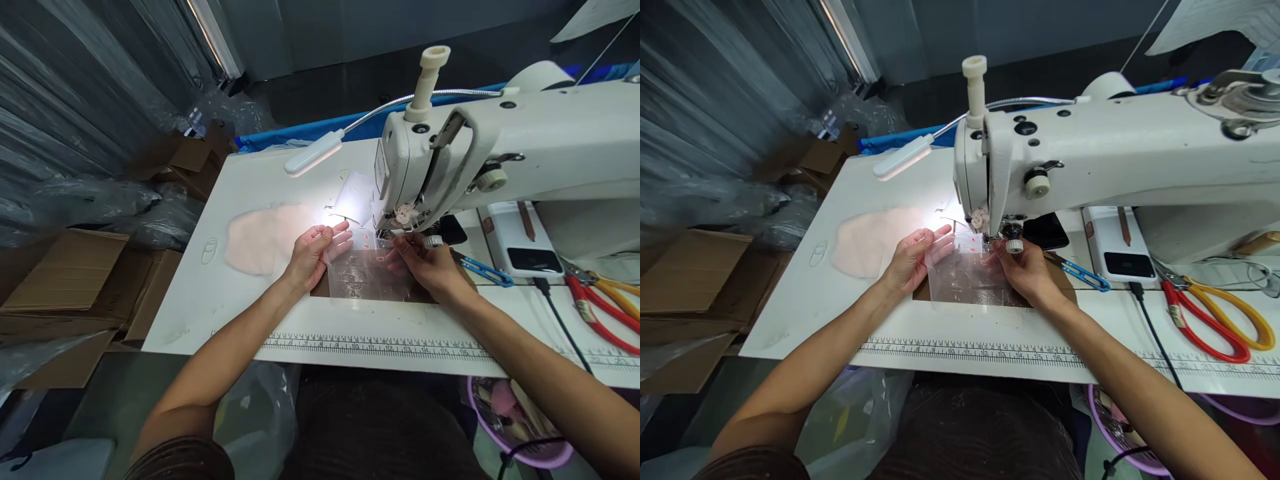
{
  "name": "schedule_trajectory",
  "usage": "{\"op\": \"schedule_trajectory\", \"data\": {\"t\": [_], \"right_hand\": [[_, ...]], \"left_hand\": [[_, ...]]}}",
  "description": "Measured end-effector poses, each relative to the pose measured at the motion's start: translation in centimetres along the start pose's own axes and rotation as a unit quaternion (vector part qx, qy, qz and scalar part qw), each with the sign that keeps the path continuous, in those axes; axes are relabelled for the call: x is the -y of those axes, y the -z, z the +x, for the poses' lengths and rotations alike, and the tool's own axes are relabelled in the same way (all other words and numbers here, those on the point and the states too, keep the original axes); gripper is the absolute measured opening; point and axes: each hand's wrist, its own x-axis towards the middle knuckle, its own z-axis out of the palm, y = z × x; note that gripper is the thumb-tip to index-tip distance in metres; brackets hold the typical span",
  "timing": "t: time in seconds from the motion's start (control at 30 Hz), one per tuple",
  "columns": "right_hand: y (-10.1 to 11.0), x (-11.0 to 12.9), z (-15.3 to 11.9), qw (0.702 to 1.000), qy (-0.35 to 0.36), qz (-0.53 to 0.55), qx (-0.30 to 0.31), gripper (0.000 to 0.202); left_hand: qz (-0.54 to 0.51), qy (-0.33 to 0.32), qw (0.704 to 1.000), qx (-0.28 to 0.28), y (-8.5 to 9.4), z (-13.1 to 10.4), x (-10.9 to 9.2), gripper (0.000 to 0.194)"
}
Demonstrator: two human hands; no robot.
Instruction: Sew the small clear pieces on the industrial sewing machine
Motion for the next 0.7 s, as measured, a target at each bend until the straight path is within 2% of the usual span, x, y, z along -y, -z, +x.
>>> {"op": "schedule_trajectory", "data": {"t": [0.13, 0.17, 0.23, 0.3, 0.33, 0.37, 0.4, 0.47, 0.53, 0.6, 0.7], "right_hand": [[0.1, -0.3, 0.0, 0.999, 0.021, -0.026, 0.005, 0.064], [0.3, -0.4, -0.1, 0.997, 0.041, -0.062, 0.000, 0.063], [0.9, -0.3, -0.7, 0.978, 0.100, -0.176, -0.049, 0.059], [1.5, 0.2, -1.7, 0.944, 0.137, -0.282, -0.100, 0.056], [1.7, 0.5, -2.2, 0.942, 0.127, -0.299, -0.090, 0.056], [1.8, 0.8, -2.9, 0.954, 0.091, -0.280, -0.049, 0.059], [1.7, 1.2, -3.4, 0.971, 0.040, -0.233, 0.022, 0.063], [1.2, 1.6, -4.4, 0.978, -0.051, -0.109, 0.171, 0.068], [0.5, 1.8, -5.2, 0.965, -0.072, -0.027, 0.250, 0.059], [-0.1, 1.8, -5.9, 0.955, -0.039, -0.007, 0.295, 0.044], [-0.5, 1.8, -7.0, 0.917, -0.027, 0.001, 0.399, 0.023]], "left_hand": [[0.016, -0.008, 1.000, -0.001, 0.3, 0.4, 0.2, 0.035], [0.032, -0.017, 0.999, 0.003, 0.5, 0.5, 0.2, 0.036], [0.109, -0.058, 0.992, 0.007, 0.6, 0.6, -0.1, 0.035], [0.241, -0.135, 0.961, 0.006, 0.3, 0.0, -0.5, 0.028], [0.310, -0.181, 0.933, 0.011, 0.0, -0.6, -0.6, 0.022], [0.370, -0.224, 0.901, 0.031, -0.6, -1.4, -0.7, 0.017], [0.415, -0.259, 0.869, 0.072, -1.3, -2.3, -0.8, 0.013], [0.452, -0.307, 0.810, 0.211, -2.9, -4.4, -0.7, 0.008], [0.441, -0.328, 0.757, 0.353, -4.4, -6.2, -0.8, 0.009], [0.423, -0.336, 0.732, 0.416, -5.2, -7.3, -1.1, 0.023], [0.426, -0.329, 0.736, 0.410, -4.9, -7.2, -1.9, 0.037]]}}
